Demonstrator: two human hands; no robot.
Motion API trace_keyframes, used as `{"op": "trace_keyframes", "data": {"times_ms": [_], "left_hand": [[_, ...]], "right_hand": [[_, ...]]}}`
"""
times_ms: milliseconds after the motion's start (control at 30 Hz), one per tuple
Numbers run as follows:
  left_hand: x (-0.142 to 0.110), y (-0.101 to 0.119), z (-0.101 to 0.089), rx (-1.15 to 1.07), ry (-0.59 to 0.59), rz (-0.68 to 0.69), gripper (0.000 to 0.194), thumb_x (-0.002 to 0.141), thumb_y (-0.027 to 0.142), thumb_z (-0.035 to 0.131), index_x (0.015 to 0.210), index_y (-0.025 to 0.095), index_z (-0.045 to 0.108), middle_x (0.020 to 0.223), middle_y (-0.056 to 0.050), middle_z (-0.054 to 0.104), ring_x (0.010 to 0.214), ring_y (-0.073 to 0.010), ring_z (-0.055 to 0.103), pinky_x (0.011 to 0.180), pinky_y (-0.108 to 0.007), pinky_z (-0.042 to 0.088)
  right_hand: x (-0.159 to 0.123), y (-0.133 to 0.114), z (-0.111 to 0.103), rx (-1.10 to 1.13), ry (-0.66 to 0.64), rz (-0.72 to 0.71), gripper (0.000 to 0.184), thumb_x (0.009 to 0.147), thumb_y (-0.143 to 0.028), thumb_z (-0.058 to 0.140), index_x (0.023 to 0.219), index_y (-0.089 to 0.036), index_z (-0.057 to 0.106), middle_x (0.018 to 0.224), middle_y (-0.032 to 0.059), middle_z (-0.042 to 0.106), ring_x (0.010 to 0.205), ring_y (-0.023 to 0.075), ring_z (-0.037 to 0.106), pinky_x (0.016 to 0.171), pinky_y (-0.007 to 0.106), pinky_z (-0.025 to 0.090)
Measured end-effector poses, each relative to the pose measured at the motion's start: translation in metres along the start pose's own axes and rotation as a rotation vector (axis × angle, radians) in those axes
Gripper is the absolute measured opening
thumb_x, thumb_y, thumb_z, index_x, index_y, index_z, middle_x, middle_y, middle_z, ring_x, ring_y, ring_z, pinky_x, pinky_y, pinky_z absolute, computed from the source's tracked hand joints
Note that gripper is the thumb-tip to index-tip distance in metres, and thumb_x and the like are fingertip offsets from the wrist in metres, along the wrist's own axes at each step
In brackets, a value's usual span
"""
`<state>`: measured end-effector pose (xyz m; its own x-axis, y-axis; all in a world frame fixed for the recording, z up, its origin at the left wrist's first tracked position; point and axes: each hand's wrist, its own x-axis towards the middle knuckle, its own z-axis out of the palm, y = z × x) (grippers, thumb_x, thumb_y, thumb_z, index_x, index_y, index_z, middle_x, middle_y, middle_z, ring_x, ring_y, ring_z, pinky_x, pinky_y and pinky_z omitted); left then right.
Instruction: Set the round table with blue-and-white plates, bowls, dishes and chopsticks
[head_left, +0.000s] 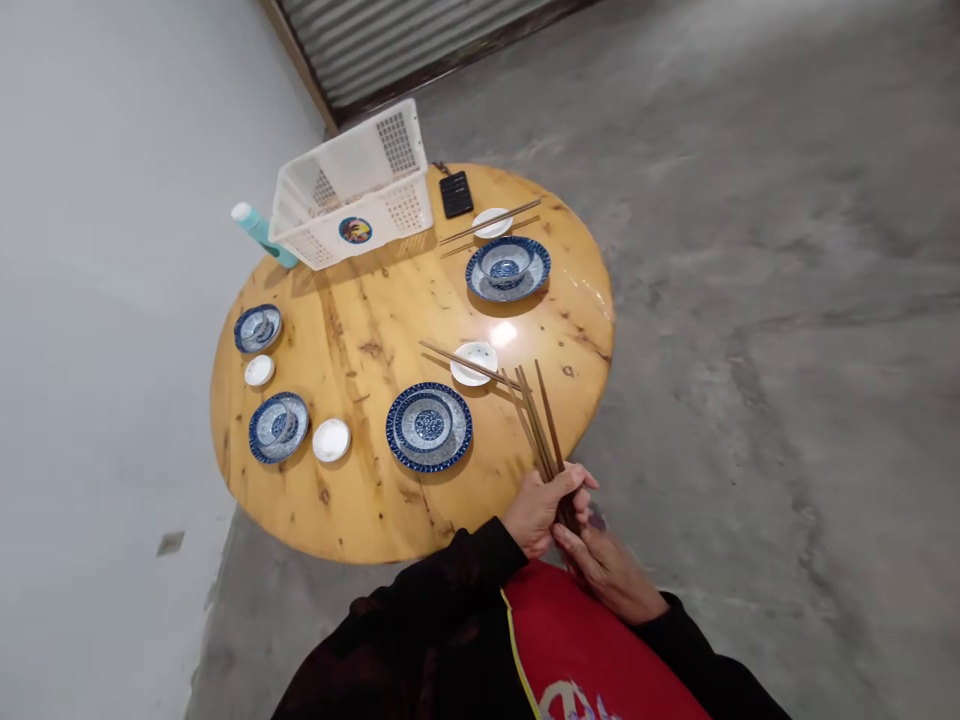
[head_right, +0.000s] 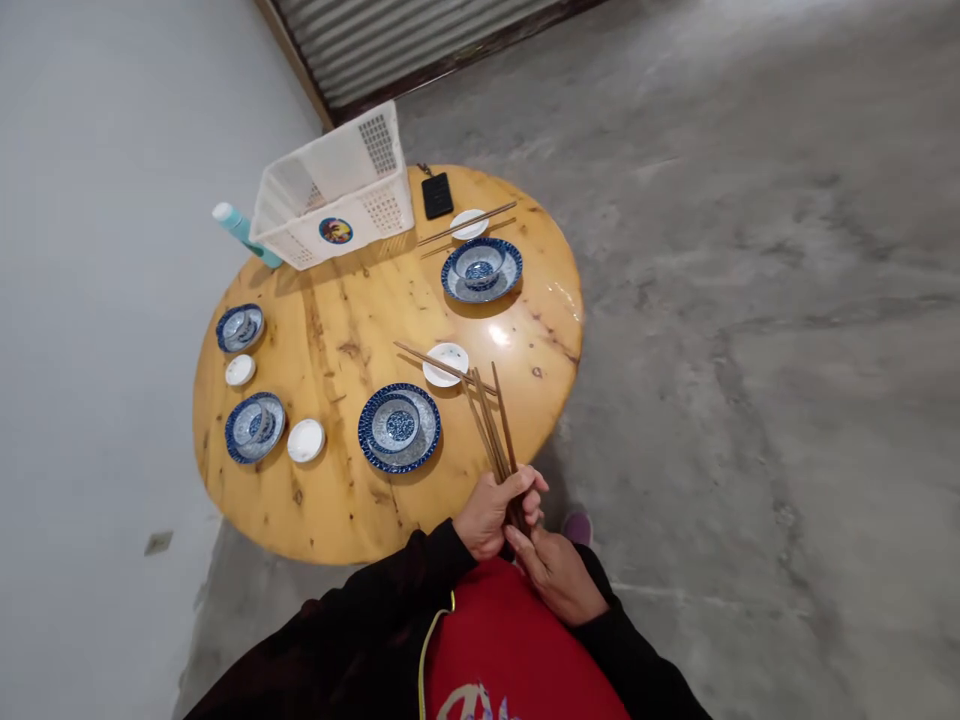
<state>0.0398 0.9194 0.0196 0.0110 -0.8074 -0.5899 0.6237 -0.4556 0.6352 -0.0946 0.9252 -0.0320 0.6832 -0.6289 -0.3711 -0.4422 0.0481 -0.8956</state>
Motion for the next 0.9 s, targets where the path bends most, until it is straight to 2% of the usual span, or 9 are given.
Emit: {"op": "trace_keyframes", "data": {"times_ms": [67,200,367,467,533,667,733,800,900], "left_hand": [[0.005,0.003,0.001,-0.047,0.084,0.048,0.057,0.064,0.064,0.088,0.080,0.015,0.064,0.052,0.008,0.046,0.047,-0.0054,0.040,0.060,-0.026,0.041],[0.019,0.007,0.004,-0.125,0.244,0.155,0.054,0.066,0.060,0.088,0.082,0.015,0.063,0.050,0.010,0.043,0.045,-0.0044,0.036,0.062,-0.026,0.041],[0.040,0.011,0.029,-0.226,0.408,0.330,0.056,0.067,0.062,0.086,0.087,0.016,0.062,0.054,0.006,0.052,0.048,-0.0080,0.048,0.058,-0.025,0.040],[0.056,0.012,0.055,-0.282,0.499,0.419,0.058,0.068,0.065,0.084,0.087,0.016,0.061,0.051,0.008,0.049,0.045,-0.0077,0.046,0.058,-0.026,0.042],[0.065,0.013,0.070,-0.294,0.575,0.483,0.057,0.071,0.068,0.082,0.084,0.017,0.060,0.046,0.011,0.043,0.041,-0.0059,0.039,0.060,-0.027,0.044],[0.072,0.013,0.084,-0.331,0.757,0.576,0.058,0.073,0.071,0.079,0.080,0.018,0.058,0.043,0.013,0.035,0.039,-0.0039,0.030,0.058,-0.026,0.044],[0.069,0.014,0.083,-0.370,0.851,0.612,0.059,0.071,0.072,0.081,0.081,0.018,0.057,0.044,0.014,0.034,0.039,-0.0036,0.028,0.055,-0.024,0.042],[0.066,0.014,0.081,-0.406,0.906,0.635,0.060,0.070,0.072,0.082,0.082,0.018,0.057,0.045,0.014,0.035,0.040,-0.0037,0.027,0.051,-0.022,0.039],[0.065,0.014,0.079,-0.439,0.922,0.638,0.062,0.069,0.073,0.082,0.083,0.018,0.057,0.046,0.013,0.037,0.040,-0.0036,0.026,0.045,-0.020,0.032]], "right_hand": [[0.014,0.007,-0.009,-0.134,-0.007,-0.044,0.056,0.095,-0.075,0.028,0.082,-0.026,0.053,0.060,0.0061,0.062,0.052,0.0237,0.060,0.054,0.036,0.040],[0.045,0.017,-0.032,-0.338,-0.163,-0.161,0.054,0.100,-0.065,0.024,0.089,-0.023,0.057,0.060,0.0073,0.065,0.052,0.0239,0.062,0.054,0.034,0.035],[0.085,0.014,-0.082,-0.522,-0.343,-0.359,0.053,0.103,-0.057,0.022,0.087,-0.022,0.059,0.069,0.0132,0.071,0.060,0.0256,0.068,0.058,0.033,0.037],[0.102,0.007,-0.115,-0.562,-0.471,-0.456,0.053,0.103,-0.055,0.022,0.081,-0.022,0.058,0.072,0.0160,0.073,0.063,0.0267,0.070,0.059,0.034,0.037],[0.108,0.002,-0.134,-0.544,-0.548,-0.494,0.052,0.103,-0.053,0.023,0.086,-0.022,0.060,0.076,0.0160,0.075,0.066,0.0275,0.071,0.060,0.034,0.038],[0.119,-0.006,-0.162,-0.427,-0.679,-0.496,0.046,0.102,-0.053,0.028,0.092,-0.023,0.061,0.071,0.0079,0.072,0.061,0.0242,0.067,0.060,0.032,0.040],[0.132,-0.008,-0.173,-0.383,-0.652,-0.465,0.046,0.101,-0.055,0.030,0.083,-0.025,0.059,0.067,0.0053,0.069,0.060,0.0224,0.065,0.061,0.032,0.041],[0.151,-0.010,-0.181,-0.351,-0.525,-0.432,0.046,0.100,-0.056,0.033,0.081,-0.025,0.060,0.071,0.0058,0.070,0.063,0.0218,0.066,0.065,0.032,0.044],[0.187,-0.011,-0.181,-0.313,-0.330,-0.379,0.043,0.094,-0.058,0.041,0.091,-0.023,0.066,0.085,0.0086,0.074,0.069,0.0228,0.068,0.070,0.034,0.047]]}}
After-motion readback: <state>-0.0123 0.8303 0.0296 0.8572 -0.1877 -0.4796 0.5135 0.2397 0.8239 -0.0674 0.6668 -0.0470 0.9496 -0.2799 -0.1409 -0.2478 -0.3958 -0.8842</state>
